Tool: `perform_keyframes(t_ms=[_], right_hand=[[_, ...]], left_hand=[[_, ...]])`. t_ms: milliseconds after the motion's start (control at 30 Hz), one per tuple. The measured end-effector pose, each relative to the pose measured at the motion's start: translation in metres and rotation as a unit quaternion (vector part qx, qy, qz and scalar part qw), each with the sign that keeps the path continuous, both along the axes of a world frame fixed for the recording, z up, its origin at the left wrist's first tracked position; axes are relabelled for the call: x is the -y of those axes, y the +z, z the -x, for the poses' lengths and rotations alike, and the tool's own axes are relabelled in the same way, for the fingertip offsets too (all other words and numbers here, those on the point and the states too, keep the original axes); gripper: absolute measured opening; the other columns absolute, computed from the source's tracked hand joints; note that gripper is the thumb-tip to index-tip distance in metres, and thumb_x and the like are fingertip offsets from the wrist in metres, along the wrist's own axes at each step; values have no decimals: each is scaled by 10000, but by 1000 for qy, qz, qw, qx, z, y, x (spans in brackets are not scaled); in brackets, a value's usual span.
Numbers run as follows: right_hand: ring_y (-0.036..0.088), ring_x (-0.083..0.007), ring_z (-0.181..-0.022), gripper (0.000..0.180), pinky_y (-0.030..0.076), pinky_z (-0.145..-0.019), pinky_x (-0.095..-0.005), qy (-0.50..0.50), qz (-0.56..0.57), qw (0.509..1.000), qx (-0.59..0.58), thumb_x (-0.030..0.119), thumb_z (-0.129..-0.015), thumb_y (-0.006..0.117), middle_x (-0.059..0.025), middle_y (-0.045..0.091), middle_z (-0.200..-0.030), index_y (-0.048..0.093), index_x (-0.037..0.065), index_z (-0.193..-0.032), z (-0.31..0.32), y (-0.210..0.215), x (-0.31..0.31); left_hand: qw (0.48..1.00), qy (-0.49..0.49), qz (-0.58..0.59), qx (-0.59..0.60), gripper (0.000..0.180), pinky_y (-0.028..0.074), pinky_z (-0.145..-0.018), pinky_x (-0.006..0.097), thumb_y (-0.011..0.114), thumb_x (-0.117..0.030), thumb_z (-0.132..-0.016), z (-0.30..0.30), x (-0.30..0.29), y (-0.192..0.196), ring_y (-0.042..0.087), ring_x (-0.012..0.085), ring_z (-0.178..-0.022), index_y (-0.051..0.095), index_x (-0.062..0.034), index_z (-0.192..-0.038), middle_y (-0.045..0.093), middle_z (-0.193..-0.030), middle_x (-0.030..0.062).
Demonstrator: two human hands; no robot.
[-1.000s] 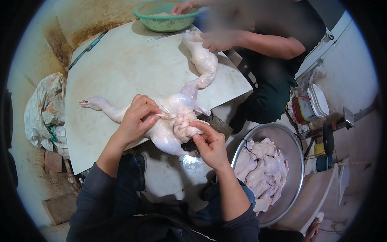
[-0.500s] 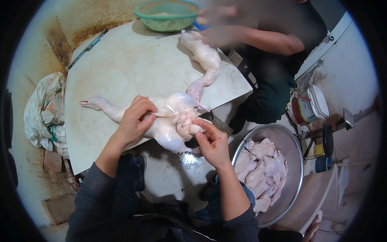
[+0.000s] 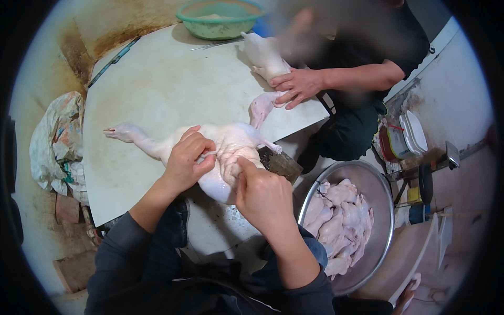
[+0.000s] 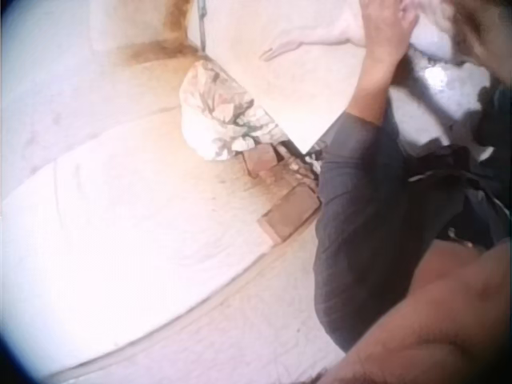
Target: The person handles whole raw poultry carcasses, using a metal hook to pull and position the birds on a white cutting board. They repeatedly lift, rotate, and place the carcasses into a large metal basin while another person works nearby.
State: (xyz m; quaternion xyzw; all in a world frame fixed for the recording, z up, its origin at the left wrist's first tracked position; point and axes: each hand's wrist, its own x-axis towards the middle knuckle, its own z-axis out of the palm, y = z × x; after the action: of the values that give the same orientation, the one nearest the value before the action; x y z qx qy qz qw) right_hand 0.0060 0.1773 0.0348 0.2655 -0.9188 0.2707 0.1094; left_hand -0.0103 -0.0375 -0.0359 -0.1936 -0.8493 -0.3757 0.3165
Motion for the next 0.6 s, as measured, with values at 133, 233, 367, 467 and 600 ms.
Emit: perform_keyframes(t_ms=[133, 233, 367, 467, 600], right_hand=[[662, -261, -633, 263, 543, -610, -364, -67, 201, 977, 17, 118, -845, 665, -154, 692, -822, 716, -16, -1066, 24, 1, -2], [632, -325, -1071, 286, 510, -926, -394, -27, 230, 965, -125, 169, -853, 698, -182, 677, -1127, 719, -3, -1080, 52, -36, 5], [562, -349, -1246, 434, 404, -1102, -409, 36, 279, 959, 27, 271, -963, 632, -203, 609, -1341, 630, 1, -1302, 41, -66, 21], [414, -233, -1415, 608, 290, -1195, -366, 146, 448, 826, 308, 383, -1085, 488, -137, 471, -1522, 394, -37, -1515, 43, -65, 10], [524, -230, -1336, 490, 435, -1113, -428, 207, 509, 673, 495, 333, -1075, 514, -127, 580, -1410, 524, -17, -1418, 46, -71, -26]], left_hand=[[999, -42, 10, 32, 172, 447, -1087, 519, 704, -17, -738, -4, 1, 4, 609, 248, -788, 640, -59, -892, 583, -795, 65], [997, -65, 13, 44, 171, 425, -1111, 519, 702, -24, -748, 1, -1, 3, 611, 250, -794, 638, -59, -903, 595, -815, 70], [996, -72, 12, 46, 136, 396, -1141, 543, 674, -10, -777, 23, 16, 6, 618, 242, -776, 625, -53, -897, 582, -796, 67], [994, 59, 74, 60, 247, 303, -1180, 579, 696, -101, -845, 29, 21, 15, 584, 357, -1150, 678, -82, -1091, 642, -1176, 143], [958, 119, 77, 249, 375, 191, -1133, 741, 645, -379, -948, -7, -11, 38, 289, 450, -1487, 702, -108, -1202, 435, -1548, 220]])
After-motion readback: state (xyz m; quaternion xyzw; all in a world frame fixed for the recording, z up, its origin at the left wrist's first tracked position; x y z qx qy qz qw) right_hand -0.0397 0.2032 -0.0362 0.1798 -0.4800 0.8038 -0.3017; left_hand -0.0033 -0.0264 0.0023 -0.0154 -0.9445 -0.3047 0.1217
